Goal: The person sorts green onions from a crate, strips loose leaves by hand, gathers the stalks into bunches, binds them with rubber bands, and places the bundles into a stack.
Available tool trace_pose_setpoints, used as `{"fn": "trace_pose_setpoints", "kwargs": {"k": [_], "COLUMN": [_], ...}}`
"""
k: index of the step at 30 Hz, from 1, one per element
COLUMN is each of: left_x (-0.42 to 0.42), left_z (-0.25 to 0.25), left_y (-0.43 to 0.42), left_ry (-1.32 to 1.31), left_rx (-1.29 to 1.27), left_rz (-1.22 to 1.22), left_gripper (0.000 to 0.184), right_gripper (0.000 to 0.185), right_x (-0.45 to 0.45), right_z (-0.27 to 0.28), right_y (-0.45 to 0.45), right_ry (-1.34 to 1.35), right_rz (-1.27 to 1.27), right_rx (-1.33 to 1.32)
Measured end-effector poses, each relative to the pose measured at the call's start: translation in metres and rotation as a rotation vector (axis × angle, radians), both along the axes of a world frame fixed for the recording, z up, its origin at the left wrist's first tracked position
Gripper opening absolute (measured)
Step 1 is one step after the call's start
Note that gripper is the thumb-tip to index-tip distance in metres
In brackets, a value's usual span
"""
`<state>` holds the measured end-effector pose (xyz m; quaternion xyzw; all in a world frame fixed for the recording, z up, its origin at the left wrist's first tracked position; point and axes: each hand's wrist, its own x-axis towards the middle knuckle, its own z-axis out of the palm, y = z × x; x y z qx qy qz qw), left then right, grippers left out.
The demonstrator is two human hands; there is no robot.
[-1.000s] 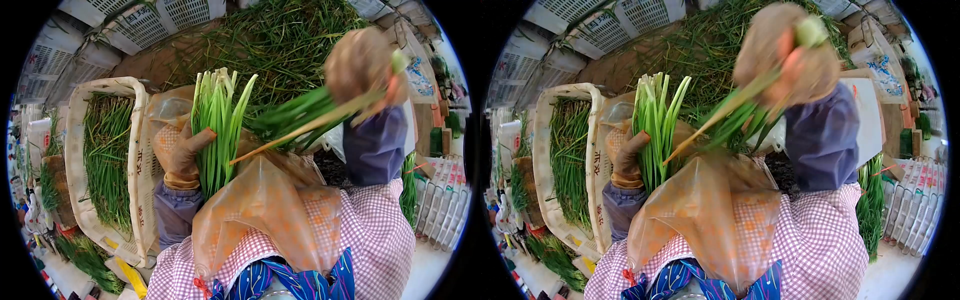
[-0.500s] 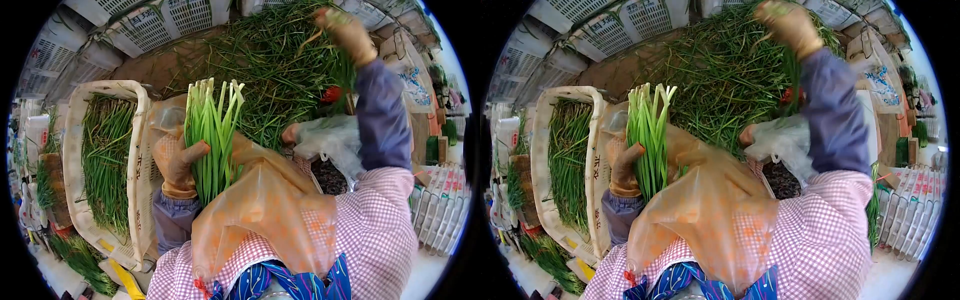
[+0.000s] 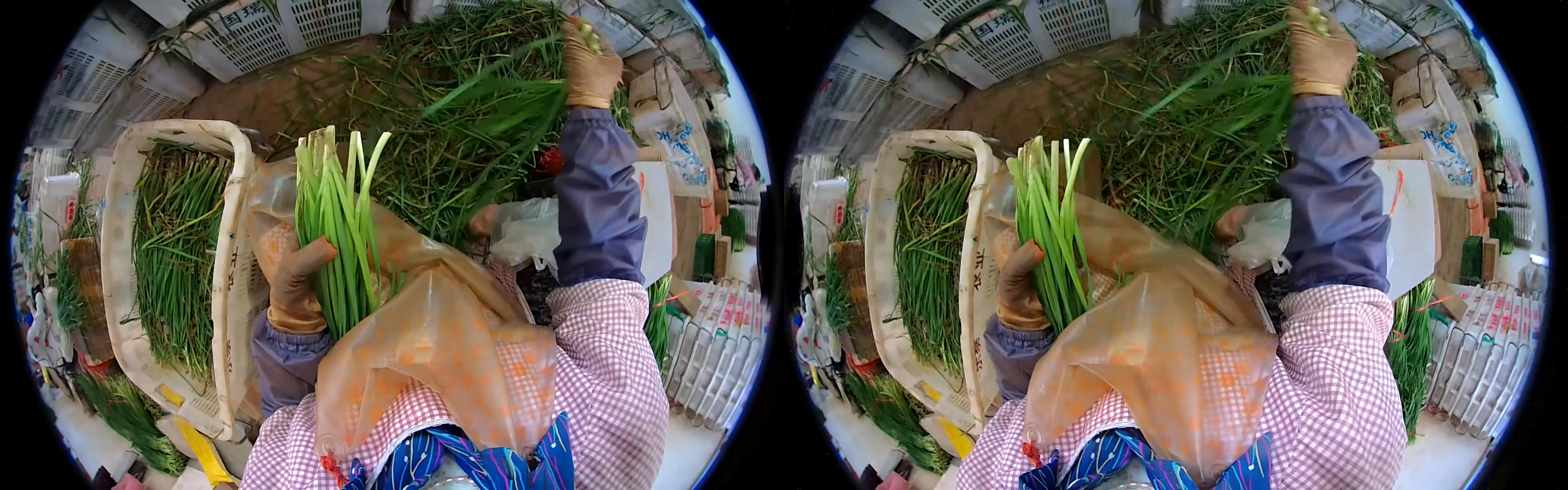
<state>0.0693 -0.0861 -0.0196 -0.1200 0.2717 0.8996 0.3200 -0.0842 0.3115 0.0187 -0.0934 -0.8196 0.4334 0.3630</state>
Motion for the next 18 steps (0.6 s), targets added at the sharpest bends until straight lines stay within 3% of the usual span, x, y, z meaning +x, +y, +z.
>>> {"fn": "trace_pose_setpoints", "kwargs": {"k": [2,6,7,9,12,16,18], "left_x": [0.000,-0.003,-0.003,-0.003,-0.007,-0.003,-0.005], "left_z": [-0.004,-0.002,-0.002,-0.002,-0.004,0.003,0.006], "left_y": [-0.001,0.004,0.004,0.001,0.000,0.006,0.017], "left_ry": [-0.004,0.011,0.004,-0.087,-0.055,-0.019,0.045], "left_rx": [0.071,0.098,0.096,0.068,-0.017,-0.041,0.068], "left_rz": [0.029,0.029,0.027,-0.038,-0.094,0.036,0.106], "left_gripper": [0.045,0.046,0.046,0.046,0.046,0.046,0.050], "right_gripper": [0.023,0.028,0.028,0.031,0.021,0.016,0.021], "right_x": [-0.003,0.059,0.077,0.095,0.096,0.094,0.098], "right_z": [0.006,0.004,0.015,0.009,-0.006,-0.015,-0.014], "right_y": [-0.003,-0.097,-0.120,-0.152,-0.181,-0.168,-0.153], "right_ry": [0.136,-0.505,-0.703,-0.792,-0.756,-0.721,-0.609], "right_rz": [-0.009,0.533,0.676,0.858,0.879,0.881,0.855], "right_rx": [0.006,-0.224,-0.530,-0.954,-1.233,-1.275,-1.184]}}
